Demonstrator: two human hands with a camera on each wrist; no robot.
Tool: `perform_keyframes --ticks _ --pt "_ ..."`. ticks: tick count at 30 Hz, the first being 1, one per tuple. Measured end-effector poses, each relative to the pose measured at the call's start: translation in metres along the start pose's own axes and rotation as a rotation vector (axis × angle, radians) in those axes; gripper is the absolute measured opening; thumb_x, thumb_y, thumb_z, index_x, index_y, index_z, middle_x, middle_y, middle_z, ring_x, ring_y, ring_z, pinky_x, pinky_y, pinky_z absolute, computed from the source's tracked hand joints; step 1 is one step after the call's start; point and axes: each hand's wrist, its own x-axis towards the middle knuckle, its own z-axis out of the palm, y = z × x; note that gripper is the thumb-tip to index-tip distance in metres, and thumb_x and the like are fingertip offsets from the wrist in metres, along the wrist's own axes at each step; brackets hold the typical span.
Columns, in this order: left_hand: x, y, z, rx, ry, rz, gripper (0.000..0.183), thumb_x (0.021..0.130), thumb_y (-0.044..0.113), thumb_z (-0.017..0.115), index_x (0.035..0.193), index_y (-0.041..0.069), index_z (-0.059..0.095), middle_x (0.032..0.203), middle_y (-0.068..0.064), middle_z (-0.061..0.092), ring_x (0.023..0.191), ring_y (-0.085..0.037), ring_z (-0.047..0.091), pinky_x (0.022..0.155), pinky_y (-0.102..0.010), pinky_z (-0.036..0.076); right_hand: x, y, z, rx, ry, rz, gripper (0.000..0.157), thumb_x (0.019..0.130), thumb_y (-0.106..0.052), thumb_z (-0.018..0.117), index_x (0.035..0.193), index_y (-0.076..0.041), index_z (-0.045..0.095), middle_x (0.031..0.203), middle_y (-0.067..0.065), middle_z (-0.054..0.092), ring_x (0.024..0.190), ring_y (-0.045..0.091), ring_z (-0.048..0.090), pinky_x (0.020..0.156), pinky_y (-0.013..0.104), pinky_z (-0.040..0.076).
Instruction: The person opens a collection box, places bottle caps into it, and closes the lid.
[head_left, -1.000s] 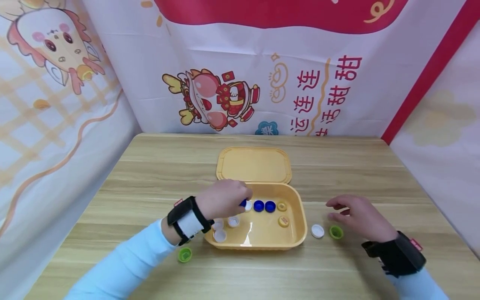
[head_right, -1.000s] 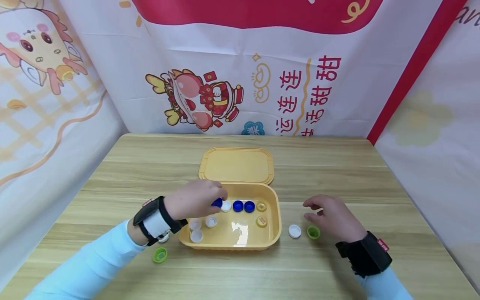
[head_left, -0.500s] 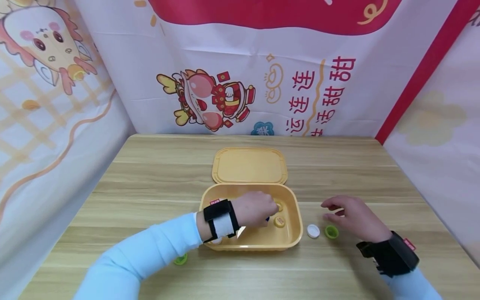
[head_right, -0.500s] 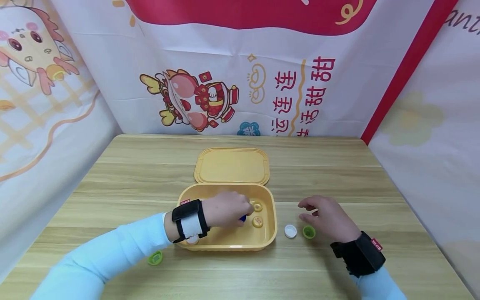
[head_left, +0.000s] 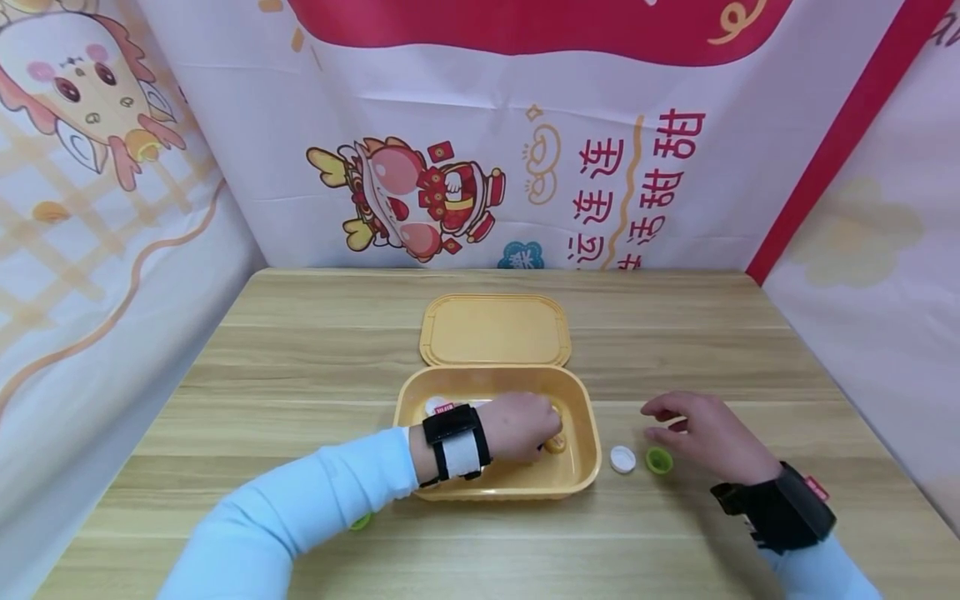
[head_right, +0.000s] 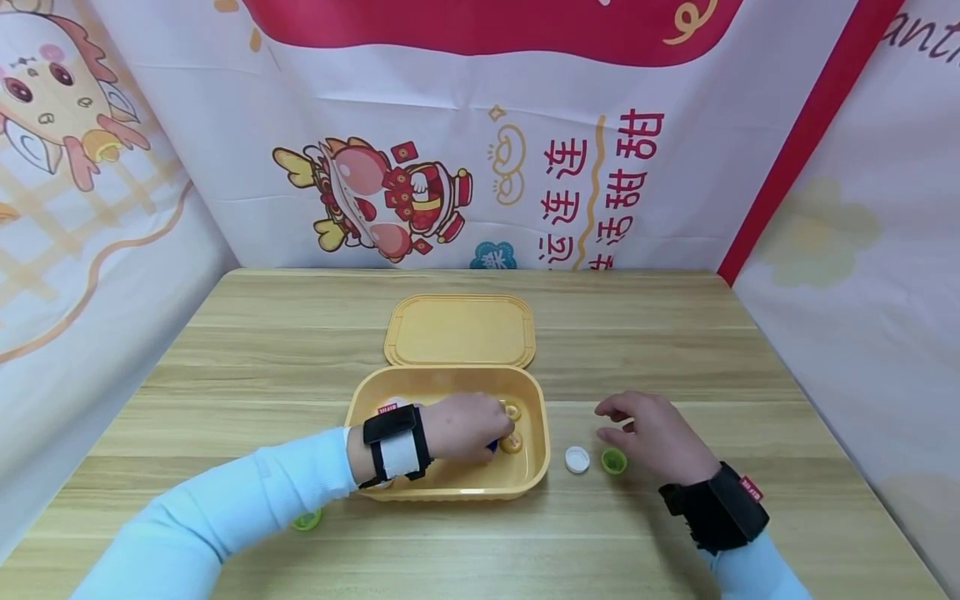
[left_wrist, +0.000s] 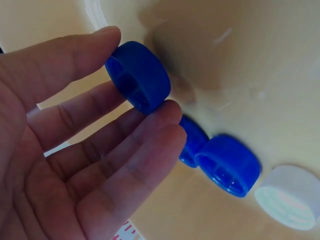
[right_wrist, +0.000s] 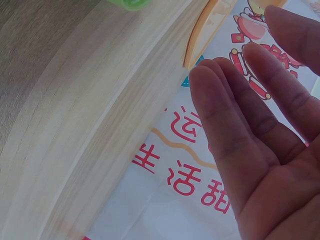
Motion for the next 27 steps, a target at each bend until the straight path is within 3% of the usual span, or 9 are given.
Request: perform_keyframes --ticks 16,27 --pt "-0.002 0.000 0.006 0.026 0.017 0.009 0.013 0.076 0.013 0.074 0.080 0.016 0.062 0.080 0.005 0.059 0.068 -0.010 0.053 0.056 -0.026 0.047 0.001 0.000 0.002 0.011 -0.009 -0.003 0.029 0.088 -0.016 0.073 0.115 -0.004 0.068 0.111 0.011 0.066 0.096 0.024 0.061 0.079 0.041 0.055" --pt "-0.021 -0.009 -0.010 -0.041 0.045 -0.026 0.017 0.081 0.024 0.078 0.088 0.014 0.066 0.078 0.005 0.059 0.066 -0.010 0.054 0.057 -0.024 0.046 0.000 -0.002 0.003 0.006 -0.016 0.021 0.030 0.088 -0.016 0.073 0.115 -0.004 0.068 0.110 0.011 0.066 0.095 0.024 0.061 0.080 0.043 0.055"
